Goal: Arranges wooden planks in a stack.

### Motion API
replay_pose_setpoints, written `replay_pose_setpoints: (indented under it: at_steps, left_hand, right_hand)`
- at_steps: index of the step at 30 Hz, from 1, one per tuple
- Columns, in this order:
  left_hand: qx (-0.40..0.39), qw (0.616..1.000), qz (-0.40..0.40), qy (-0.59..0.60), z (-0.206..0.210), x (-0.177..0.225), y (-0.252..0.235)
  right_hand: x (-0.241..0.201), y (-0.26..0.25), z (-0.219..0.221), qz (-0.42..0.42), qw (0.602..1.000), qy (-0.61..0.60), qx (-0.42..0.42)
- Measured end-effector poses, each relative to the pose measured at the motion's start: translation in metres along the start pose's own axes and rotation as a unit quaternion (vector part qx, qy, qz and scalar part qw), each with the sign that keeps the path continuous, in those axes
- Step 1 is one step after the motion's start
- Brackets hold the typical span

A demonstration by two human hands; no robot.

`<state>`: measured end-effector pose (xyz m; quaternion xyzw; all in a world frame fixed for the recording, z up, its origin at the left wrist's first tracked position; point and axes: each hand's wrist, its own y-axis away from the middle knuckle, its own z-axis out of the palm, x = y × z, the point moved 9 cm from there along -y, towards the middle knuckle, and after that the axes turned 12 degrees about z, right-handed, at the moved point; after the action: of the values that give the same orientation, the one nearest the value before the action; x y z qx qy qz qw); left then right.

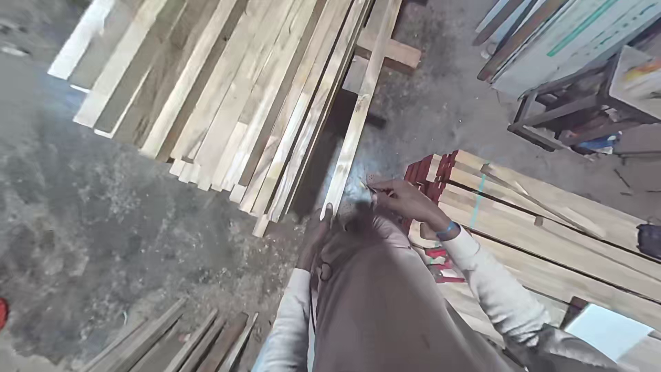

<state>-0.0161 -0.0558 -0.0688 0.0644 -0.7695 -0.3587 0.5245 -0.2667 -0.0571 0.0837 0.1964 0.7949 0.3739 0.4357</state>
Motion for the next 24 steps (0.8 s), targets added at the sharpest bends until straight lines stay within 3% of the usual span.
replay_pose_setpoints:
  at_steps: [2,5,6,10,12,15,18,20,24]
  left_hand:
    - [0.036,0.998,-0.045,0.023,0.001,-0.005,0.003]
    - [0.004,0.962,-0.11,0.251,0.012,-0.023,0.001]
    - [-0.012,0.954,-0.128,0.27,0.012,-0.03,0.003]
    - [0.002,0.991,-0.083,0.107,-0.012,0.005,-0.007]
    - [0.002,0.994,-0.089,0.059,-0.005,0.019,-0.006]
    - [0.002,0.986,-0.11,0.128,0.003,0.024,-0.017]
    - [-0.042,0.965,-0.157,0.208,0.013,0.008,-0.021]
    - [-0.046,0.959,-0.169,0.221,0.015,0.007,-0.018]
    - [0.079,0.98,-0.155,0.093,0.003,0.001,-0.019]
  right_hand:
    - [0.012,0.0,-0.017,0.012,0.995,-0.102,-0.001]
    - [0.014,-0.006,-0.035,0.016,0.982,-0.186,-0.017]
    - [0.014,-0.008,-0.036,0.012,0.979,-0.204,-0.027]
    - [-0.004,-0.025,-0.063,-0.007,0.971,-0.238,-0.03]
    - [-0.022,-0.034,-0.086,-0.023,0.981,-0.189,0.031]
    - [-0.051,-0.098,-0.132,-0.083,0.984,-0.015,0.159]
    - [-0.049,-0.171,-0.142,-0.145,0.949,0.105,0.258]
    - [-0.029,-0.174,-0.129,-0.174,0.922,0.154,0.311]
    - [-0.006,-0.166,-0.156,-0.081,0.919,0.166,0.348]
